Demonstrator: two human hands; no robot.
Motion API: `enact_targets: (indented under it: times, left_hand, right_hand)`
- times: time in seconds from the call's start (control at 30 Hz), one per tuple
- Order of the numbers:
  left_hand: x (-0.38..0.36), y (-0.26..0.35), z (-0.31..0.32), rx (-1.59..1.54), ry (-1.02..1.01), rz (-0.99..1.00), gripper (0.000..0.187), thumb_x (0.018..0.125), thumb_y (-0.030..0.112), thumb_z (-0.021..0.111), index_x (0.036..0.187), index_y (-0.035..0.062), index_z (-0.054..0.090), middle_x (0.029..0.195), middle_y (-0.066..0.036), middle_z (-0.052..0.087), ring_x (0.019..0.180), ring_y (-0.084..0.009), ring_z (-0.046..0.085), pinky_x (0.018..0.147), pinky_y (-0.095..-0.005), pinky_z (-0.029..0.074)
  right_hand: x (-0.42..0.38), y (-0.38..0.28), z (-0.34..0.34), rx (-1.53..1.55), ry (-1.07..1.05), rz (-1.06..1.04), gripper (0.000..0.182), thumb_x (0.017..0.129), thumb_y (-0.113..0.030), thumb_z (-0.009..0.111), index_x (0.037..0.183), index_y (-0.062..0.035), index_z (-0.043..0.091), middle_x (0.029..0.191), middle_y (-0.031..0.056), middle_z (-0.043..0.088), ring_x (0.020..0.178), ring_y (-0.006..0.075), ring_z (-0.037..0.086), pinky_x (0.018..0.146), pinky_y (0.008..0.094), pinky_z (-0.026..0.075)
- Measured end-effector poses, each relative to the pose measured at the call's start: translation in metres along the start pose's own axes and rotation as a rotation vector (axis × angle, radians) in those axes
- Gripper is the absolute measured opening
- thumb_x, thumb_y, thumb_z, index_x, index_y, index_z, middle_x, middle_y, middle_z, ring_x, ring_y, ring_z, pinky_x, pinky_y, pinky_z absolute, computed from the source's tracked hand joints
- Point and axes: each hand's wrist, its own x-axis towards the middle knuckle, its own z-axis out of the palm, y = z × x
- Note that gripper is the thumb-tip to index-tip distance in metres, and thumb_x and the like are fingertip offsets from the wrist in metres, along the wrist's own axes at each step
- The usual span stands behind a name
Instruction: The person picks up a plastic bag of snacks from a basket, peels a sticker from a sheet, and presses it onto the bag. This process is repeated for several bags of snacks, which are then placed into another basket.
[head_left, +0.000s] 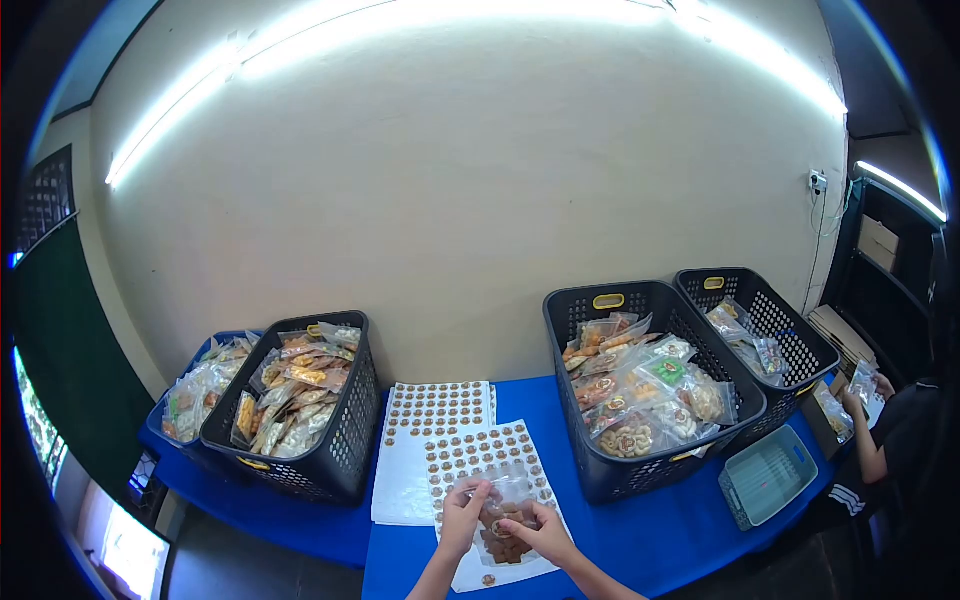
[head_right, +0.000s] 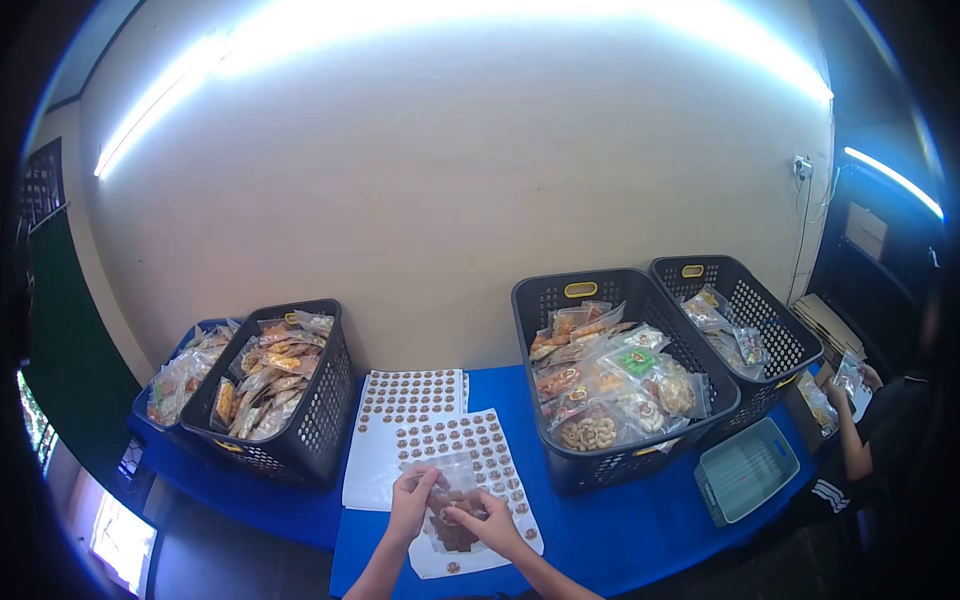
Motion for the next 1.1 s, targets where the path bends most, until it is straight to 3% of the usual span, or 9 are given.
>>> enact_targets:
  times: [0.07,0.17,0.43,0.53,0.6,0.67,0.87,0.97,1.1]
  left_hand:
    - [-0.003,0.013,0.009,0.028,-0.036,0.004,0.019,0.084,0.018,0.058,0.092,0.0004,0.058,0.079,-0.007,0.062,0.072,-0.0106,0.059,0.064,-0.0210,0.047]
    - [-0.007,0.015,0.018,0.093,-0.081,-0.004,0.019,0.083,0.016,0.060,0.092,-0.0004,0.059,0.082,-0.008,0.063,0.073,-0.0115,0.061,0.064,-0.0220,0.048]
    - [-0.013,0.019,0.023,0.182,-0.194,-0.003,0.017,0.082,0.012,0.060,0.094,0.0006,0.061,0.088,-0.008,0.064,0.080,-0.0121,0.060,0.068,-0.0225,0.048]
    - [-0.009,0.008,0.016,0.103,-0.205,-0.089,0.018,0.082,0.012,0.060,0.095,-0.0002,0.061,0.088,-0.008,0.063,0.081,-0.0120,0.059,0.070,-0.0235,0.047]
    - [-0.002,-0.005,0.013,-0.040,-0.185,-0.214,0.019,0.081,0.013,0.061,0.094,-0.0007,0.061,0.089,-0.008,0.063,0.081,-0.0115,0.058,0.072,-0.0239,0.046]
    - [0.005,-0.009,0.012,-0.015,-0.203,-0.156,0.020,0.081,0.014,0.061,0.094,-0.0010,0.061,0.088,-0.008,0.064,0.080,-0.0112,0.058,0.072,-0.0236,0.045]
    - [0.009,0.008,0.009,0.071,-0.128,-0.002,0.015,0.083,0.014,0.059,0.092,0.0018,0.060,0.088,-0.006,0.063,0.080,-0.0113,0.058,0.072,-0.0237,0.044]
    - [0.010,0.008,0.008,0.142,-0.076,0.165,0.016,0.084,0.016,0.058,0.090,0.0011,0.060,0.087,-0.006,0.062,0.079,-0.0100,0.056,0.072,-0.0230,0.044]
    - [0.009,0.006,0.008,0.067,0.039,0.101,0.017,0.088,0.016,0.051,0.086,0.0009,0.059,0.085,-0.005,0.061,0.074,-0.0088,0.053,0.069,-0.0225,0.042]
  right_hand:
    - [0.005,-0.004,-0.002,0.073,-0.012,-0.004,0.020,0.077,-0.011,0.066,0.092,0.0011,0.058,0.089,0.0061,0.061,0.081,0.0081,0.056,0.068,0.0207,0.046]
    - [0.017,-0.010,-0.010,0.183,0.062,-0.102,0.016,0.079,-0.008,0.062,0.091,0.0014,0.059,0.086,0.0068,0.062,0.078,0.0095,0.058,0.067,0.0218,0.047]
    - [0.021,-0.007,-0.021,0.278,0.016,-0.025,0.010,0.080,-0.004,0.060,0.088,0.0029,0.060,0.085,0.0094,0.063,0.076,0.0136,0.061,0.062,0.0225,0.049]
    - [0.017,-0.016,-0.017,0.202,0.041,-0.078,0.009,0.078,-0.004,0.062,0.085,0.0022,0.062,0.081,0.0071,0.061,0.073,0.0117,0.058,0.062,0.0214,0.046]
    - [0.018,-0.018,-0.013,-0.069,0.139,-0.244,0.007,0.077,-0.004,0.063,0.082,0.0011,0.063,0.076,0.0051,0.059,0.070,0.0104,0.055,0.061,0.0211,0.042]
    - [0.020,-0.017,-0.006,-0.155,0.235,-0.336,0.004,0.074,-0.003,0.064,0.077,-0.0004,0.064,0.068,0.0033,0.053,0.065,0.0099,0.049,0.059,0.0222,0.038]
    - [0.008,-0.025,0.007,-0.329,0.309,-0.444,0.007,0.071,-0.003,0.065,0.070,0.0002,0.059,0.064,0.0060,0.053,0.060,0.0136,0.050,0.056,0.0252,0.038]
    - [0.003,-0.026,0.010,-0.364,0.321,-0.486,0.008,0.070,-0.003,0.066,0.070,0.0003,0.058,0.064,0.0063,0.054,0.060,0.0144,0.051,0.056,0.0254,0.039]
    - [-0.003,-0.021,0.017,-0.314,0.286,-0.482,0.008,0.070,-0.002,0.066,0.072,0.0008,0.059,0.066,0.0061,0.054,0.060,0.0135,0.051,0.055,0.0248,0.039]
